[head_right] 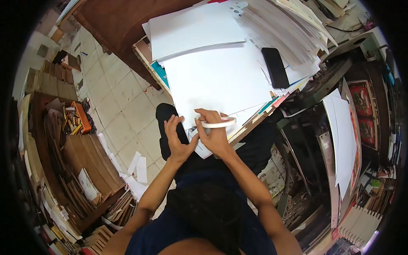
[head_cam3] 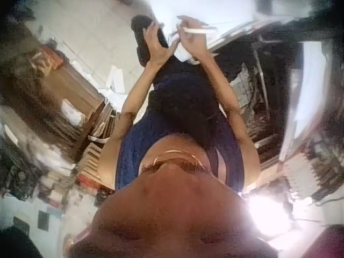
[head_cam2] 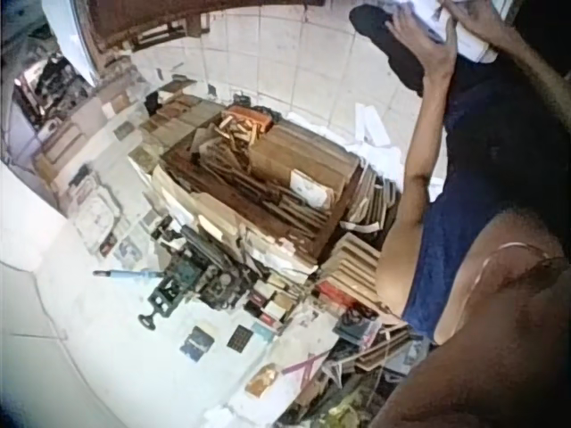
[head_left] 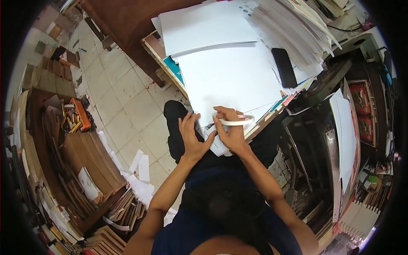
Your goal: The person applies a roll of white tape to the edges of paper sheets and places them into a stack on a workspace.
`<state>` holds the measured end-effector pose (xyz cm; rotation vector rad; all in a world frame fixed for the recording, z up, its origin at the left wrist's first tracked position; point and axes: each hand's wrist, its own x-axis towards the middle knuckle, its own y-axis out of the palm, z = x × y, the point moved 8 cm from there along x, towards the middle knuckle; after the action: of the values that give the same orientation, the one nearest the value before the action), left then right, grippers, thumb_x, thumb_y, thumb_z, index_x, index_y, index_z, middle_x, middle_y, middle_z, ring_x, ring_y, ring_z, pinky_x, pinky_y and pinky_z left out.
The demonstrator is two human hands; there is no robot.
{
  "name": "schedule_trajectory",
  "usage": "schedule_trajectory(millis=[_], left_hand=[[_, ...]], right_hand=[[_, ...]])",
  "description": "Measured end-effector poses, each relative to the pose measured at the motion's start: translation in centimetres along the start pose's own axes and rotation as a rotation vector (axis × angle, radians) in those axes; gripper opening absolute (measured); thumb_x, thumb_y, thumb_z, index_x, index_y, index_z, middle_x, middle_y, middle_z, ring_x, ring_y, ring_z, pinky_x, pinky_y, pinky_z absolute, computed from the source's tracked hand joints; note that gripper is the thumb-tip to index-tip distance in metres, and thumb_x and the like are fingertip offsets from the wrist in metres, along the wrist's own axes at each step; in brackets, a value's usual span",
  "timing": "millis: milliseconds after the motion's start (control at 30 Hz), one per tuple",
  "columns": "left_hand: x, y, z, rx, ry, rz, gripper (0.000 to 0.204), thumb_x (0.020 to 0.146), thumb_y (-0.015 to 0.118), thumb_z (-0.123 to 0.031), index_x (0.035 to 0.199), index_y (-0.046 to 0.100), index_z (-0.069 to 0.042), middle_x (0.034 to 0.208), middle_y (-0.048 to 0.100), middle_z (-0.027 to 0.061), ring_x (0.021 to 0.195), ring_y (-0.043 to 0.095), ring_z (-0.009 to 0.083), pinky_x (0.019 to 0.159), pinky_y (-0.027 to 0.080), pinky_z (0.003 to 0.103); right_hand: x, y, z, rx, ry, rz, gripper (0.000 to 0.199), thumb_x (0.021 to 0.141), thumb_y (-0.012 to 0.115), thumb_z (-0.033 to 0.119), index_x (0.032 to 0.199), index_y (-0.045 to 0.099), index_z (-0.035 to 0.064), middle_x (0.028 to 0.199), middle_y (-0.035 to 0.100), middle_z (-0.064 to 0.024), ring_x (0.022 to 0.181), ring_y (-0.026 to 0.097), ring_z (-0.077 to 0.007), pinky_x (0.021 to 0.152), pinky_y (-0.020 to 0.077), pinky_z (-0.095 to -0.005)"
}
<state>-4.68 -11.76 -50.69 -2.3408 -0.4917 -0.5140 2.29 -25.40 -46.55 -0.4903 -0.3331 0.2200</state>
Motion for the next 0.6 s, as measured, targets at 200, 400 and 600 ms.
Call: schedule_trajectory(millis=[200, 400, 600], left_hand=[[-1.4, 0.6, 0.6, -0.047, 0.019, -0.035, 0.087, 0.077, 0.079, -0.015, 0.148, 0.031, 0.003, 0.140, 0.056, 0.0195, 0.143, 0.037, 0.0393, 0.119, 0.015, 0.061], [-1.6, 0.7, 1.3, -0.061, 0.043, 0.006, 0.082, 0.082, 0.074, -0.017, 0.148, 0.030, 0.002, 0.144, 0.054, 0.0184, 0.146, 0.034, 0.0397, 0.120, 0.012, 0.060], [-1.7, 0.6, 1.6, -0.084, 0.050, -0.010, 0.067, 0.083, 0.076, -0.016, 0.139, 0.040, -0.005, 0.146, 0.054, 0.0131, 0.141, 0.038, 0.0381, 0.118, 0.017, 0.060]], right_hand=[[-0.1, 1.2, 0.4, -0.016, -0.009, 0.065, 0.034, 0.092, 0.066, 0.015, 0.126, 0.064, 0.0169, 0.096, 0.064, -0.0011, 0.100, 0.061, -0.0175, 0.102, 0.0279, -0.0463], [-0.3, 1.9, 1.1, -0.078, -0.012, 0.137, 0.032, 0.095, 0.062, 0.019, 0.127, 0.064, 0.0167, 0.096, 0.066, -0.0006, 0.107, 0.060, -0.0178, 0.104, 0.0249, -0.0502], [-0.3, 2.1, 1.6, -0.168, -0.084, 0.131, 0.033, 0.094, 0.064, 0.015, 0.127, 0.064, 0.0139, 0.095, 0.064, -0.0013, 0.097, 0.062, -0.0186, 0.102, 0.0278, -0.0471]])
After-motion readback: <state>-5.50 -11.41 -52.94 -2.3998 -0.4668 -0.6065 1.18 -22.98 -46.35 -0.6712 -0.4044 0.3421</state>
